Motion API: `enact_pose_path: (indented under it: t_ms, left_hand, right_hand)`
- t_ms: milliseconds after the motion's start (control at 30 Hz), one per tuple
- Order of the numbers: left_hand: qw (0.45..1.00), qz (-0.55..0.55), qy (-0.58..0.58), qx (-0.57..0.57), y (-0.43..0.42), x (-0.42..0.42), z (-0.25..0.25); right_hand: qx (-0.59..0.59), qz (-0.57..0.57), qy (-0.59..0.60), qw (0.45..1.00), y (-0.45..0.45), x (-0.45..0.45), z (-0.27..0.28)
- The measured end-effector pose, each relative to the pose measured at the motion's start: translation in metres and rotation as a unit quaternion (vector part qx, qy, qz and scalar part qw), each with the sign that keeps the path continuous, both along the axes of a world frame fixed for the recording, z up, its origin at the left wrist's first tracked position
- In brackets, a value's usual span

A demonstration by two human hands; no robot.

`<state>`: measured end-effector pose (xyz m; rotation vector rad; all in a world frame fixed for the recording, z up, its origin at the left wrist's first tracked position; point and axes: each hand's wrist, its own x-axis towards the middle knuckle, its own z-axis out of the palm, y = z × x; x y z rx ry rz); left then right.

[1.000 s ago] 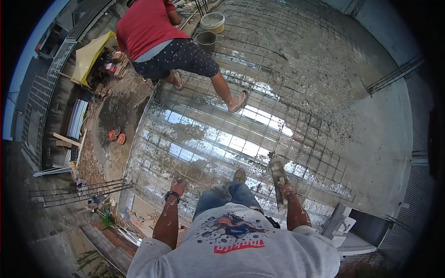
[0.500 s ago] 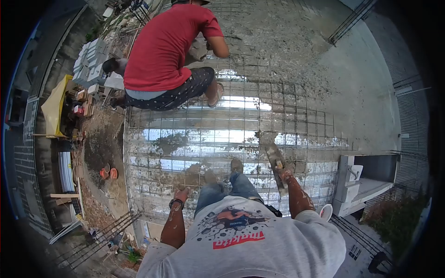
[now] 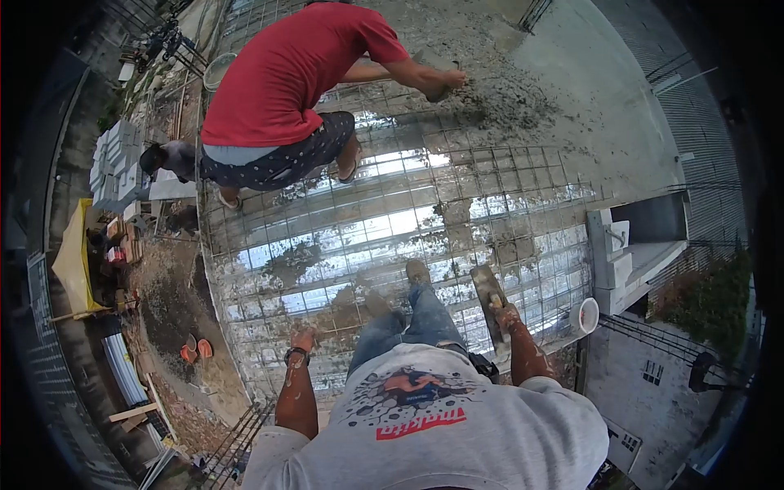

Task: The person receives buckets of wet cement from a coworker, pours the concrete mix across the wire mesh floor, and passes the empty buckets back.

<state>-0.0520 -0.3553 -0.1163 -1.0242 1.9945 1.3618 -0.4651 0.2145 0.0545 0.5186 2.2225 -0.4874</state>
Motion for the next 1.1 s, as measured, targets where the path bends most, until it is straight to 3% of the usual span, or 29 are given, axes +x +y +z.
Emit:
enact_pose_path:
  t_ms: [100,200,233,333,400,433,500,533,600,667,700,767,867,933,1033,1100]
  left_hand:
    - [0.998,0.029,-0.038,-0.05,-0.006,-0.036,0.026]
    - [0.986,0.137,-0.023,-0.098,0.01,-0.079,0.075]
    - [0.982,0.151,-0.019,-0.109,0.013,-0.09,0.088]
    - [0.987,0.103,-0.053,-0.112,0.02,-0.104,0.105]
    - [0.989,0.041,-0.088,-0.108,0.02,-0.103,0.103]
    - [0.983,0.022,-0.111,-0.142,0.03,-0.104,0.11]
    - [0.982,0.005,-0.11,-0.151,0.039,-0.105,0.137]
    - [0.982,0.003,-0.114,-0.15,0.039,-0.083,0.102]
    - [0.981,-0.001,-0.121,-0.15,0.039,-0.039,0.031]
    - [0.97,-0.167,-0.13,-0.122,0.035,-0.038,0.064]
    - [0.953,-0.25,-0.133,-0.106,0.034,-0.039,0.076]
    - [0.992,-0.087,-0.069,-0.058,0.038,-0.01,0.028]
    - [0.998,-0.021,0.009,-0.054,0.039,0.019,-0.021]
    - [0.998,-0.023,0.01,-0.057,0.045,0.018,-0.01]
    - [0.998,0.028,-0.041,-0.031,0.051,-0.001,0.005]
    - [0.994,0.062,-0.085,-0.042,0.053,-0.013,0.001]
  right_hand:
    - [0.005,0.01,0.019,1.0,-0.011,0.016,0.021]
    - [0.068,0.069,-0.033,0.995,0.035,0.018,-0.061]
    - [0.037,0.112,-0.016,0.993,0.04,0.02,-0.067]
    - [0.007,0.212,0.022,0.977,0.05,0.021,-0.077]
    - [0.063,0.256,0.036,0.964,0.044,0.01,-0.086]
    - [0.079,0.152,0.047,0.984,0.015,0.009,-0.052]
    - [0.055,0.107,0.019,0.993,-0.001,0.0,-0.043]
    - [0.045,0.085,0.004,0.995,-0.006,-0.004,-0.039]
    - [0.008,0.238,0.061,0.969,0.029,-0.014,-0.09]
    - [-0.01,0.257,0.077,0.963,0.024,-0.027,-0.1]
    - [-0.008,0.2,0.066,0.978,0.004,-0.029,-0.077]
    - [-0.007,0.146,0.063,0.987,-0.02,-0.042,-0.052]
    - [-0.004,0.164,0.075,0.984,-0.043,-0.05,-0.028]
    - [0.003,0.179,0.087,0.98,-0.048,-0.053,-0.018]
    - [-0.029,0.142,0.067,0.987,-0.011,-0.061,-0.074]
    - [-0.067,0.167,0.093,0.979,-0.012,-0.064,-0.067]
